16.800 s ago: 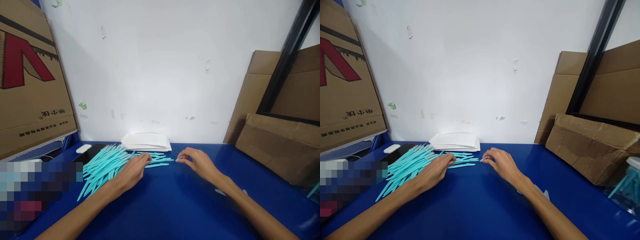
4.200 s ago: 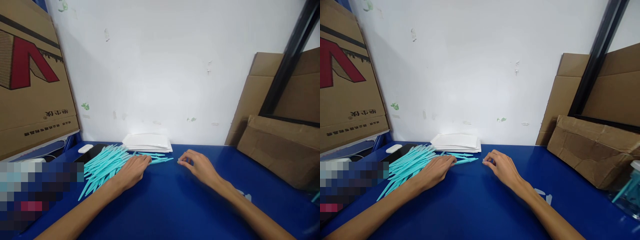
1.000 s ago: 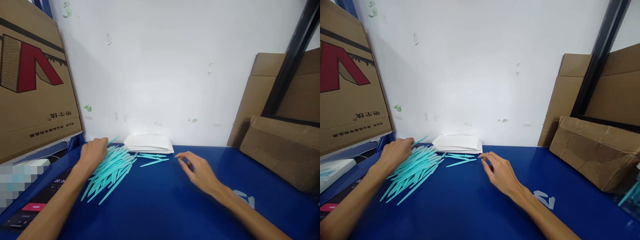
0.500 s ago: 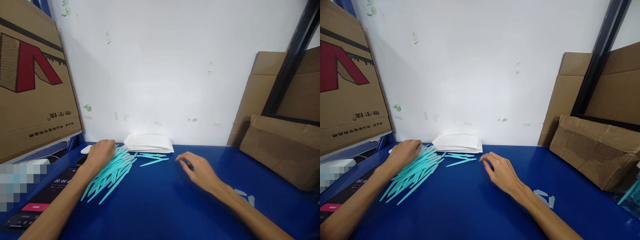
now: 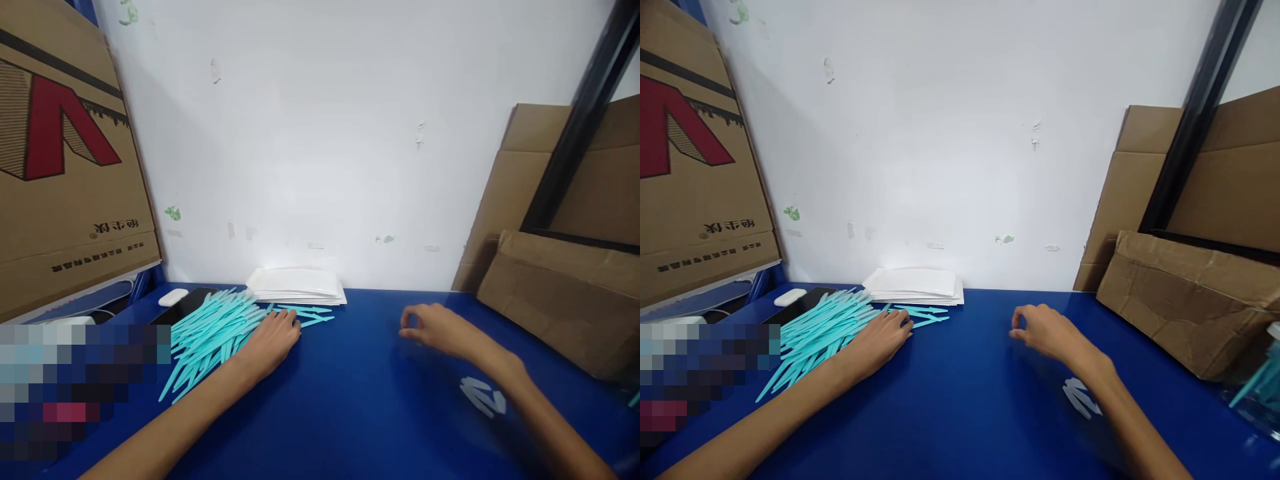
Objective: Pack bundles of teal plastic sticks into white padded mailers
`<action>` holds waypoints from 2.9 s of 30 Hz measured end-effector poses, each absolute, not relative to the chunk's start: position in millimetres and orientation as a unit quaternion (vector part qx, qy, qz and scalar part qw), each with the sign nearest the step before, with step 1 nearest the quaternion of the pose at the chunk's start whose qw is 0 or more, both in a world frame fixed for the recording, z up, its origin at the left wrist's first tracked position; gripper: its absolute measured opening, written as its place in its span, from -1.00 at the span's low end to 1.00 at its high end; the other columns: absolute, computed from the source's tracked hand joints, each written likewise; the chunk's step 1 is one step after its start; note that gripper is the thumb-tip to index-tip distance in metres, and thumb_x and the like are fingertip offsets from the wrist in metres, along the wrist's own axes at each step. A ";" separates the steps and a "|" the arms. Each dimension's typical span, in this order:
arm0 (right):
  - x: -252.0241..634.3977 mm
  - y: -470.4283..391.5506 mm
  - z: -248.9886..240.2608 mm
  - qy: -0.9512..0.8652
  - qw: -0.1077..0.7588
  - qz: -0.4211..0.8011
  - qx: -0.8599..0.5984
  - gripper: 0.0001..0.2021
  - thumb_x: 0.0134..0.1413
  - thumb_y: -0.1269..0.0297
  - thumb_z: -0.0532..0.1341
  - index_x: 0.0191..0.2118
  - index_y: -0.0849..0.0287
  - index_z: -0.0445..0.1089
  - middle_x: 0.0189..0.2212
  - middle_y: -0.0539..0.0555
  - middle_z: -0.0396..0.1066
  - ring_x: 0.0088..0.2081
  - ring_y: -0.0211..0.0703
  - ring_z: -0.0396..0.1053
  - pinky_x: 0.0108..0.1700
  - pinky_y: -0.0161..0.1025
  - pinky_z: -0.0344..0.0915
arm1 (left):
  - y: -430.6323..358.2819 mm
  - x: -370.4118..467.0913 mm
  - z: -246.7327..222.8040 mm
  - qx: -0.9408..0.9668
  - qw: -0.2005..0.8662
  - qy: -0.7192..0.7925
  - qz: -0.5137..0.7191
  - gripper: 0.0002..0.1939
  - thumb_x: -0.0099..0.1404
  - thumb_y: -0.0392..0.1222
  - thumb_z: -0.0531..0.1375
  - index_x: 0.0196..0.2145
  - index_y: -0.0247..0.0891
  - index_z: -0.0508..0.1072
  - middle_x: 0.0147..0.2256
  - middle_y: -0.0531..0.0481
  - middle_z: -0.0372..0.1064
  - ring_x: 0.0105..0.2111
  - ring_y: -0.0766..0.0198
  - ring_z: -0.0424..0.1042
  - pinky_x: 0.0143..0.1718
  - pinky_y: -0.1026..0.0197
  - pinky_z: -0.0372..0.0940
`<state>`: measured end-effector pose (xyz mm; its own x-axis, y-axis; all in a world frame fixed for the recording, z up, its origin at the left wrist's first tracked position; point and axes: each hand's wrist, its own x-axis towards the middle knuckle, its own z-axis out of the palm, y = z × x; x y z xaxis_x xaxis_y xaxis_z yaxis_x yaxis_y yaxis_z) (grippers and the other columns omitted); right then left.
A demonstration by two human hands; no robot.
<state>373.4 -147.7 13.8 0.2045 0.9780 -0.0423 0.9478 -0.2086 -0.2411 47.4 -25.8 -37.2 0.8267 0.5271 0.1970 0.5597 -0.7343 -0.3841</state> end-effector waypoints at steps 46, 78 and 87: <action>354.4 -130.7 -18.0 -0.698 0.318 0.292 -0.571 -0.63 0.16 -0.09 0.25 -0.18 0.14 0.34 -0.22 0.04 0.45 -0.54 -0.36 0.32 -0.51 -0.37 0.31 | -40.8 34.9 -13.5 -0.959 0.101 -0.256 -0.074 -0.37 -0.01 -0.64 0.02 -0.01 -0.15 0.22 -0.03 -0.10 0.31 -0.05 0.09 0.32 -0.05 0.11 0.24; 319.8 -142.2 -27.6 -0.743 0.435 0.007 -0.509 -0.67 0.28 -0.01 0.19 -0.12 0.08 0.60 -0.54 0.00 0.52 -0.68 -0.33 0.30 -0.59 -0.36 0.27 | -36.9 34.5 -15.9 -0.962 -0.037 -0.210 -0.168 -0.63 0.41 -0.47 -0.08 0.03 -0.13 0.30 -0.04 -0.06 0.35 -0.05 0.14 0.35 -0.09 0.15 0.23; 311.9 -143.7 -26.3 -0.732 0.454 0.008 -0.509 -0.68 0.23 0.01 0.24 -0.14 0.10 0.61 -0.64 -0.03 0.46 -0.72 -0.32 0.27 -0.62 -0.36 0.24 | -42.8 36.6 -13.1 -0.963 -0.058 -0.209 -0.162 -0.69 0.47 -0.39 -0.10 0.02 -0.12 0.30 -0.06 -0.04 0.34 -0.08 0.16 0.35 -0.09 0.15 0.23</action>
<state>311.9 -143.7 -26.3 -0.0704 0.7512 0.6563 0.7368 0.4826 -0.4735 36.6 -42.8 -13.1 0.8604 0.4212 0.2868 0.3838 -0.9059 0.1791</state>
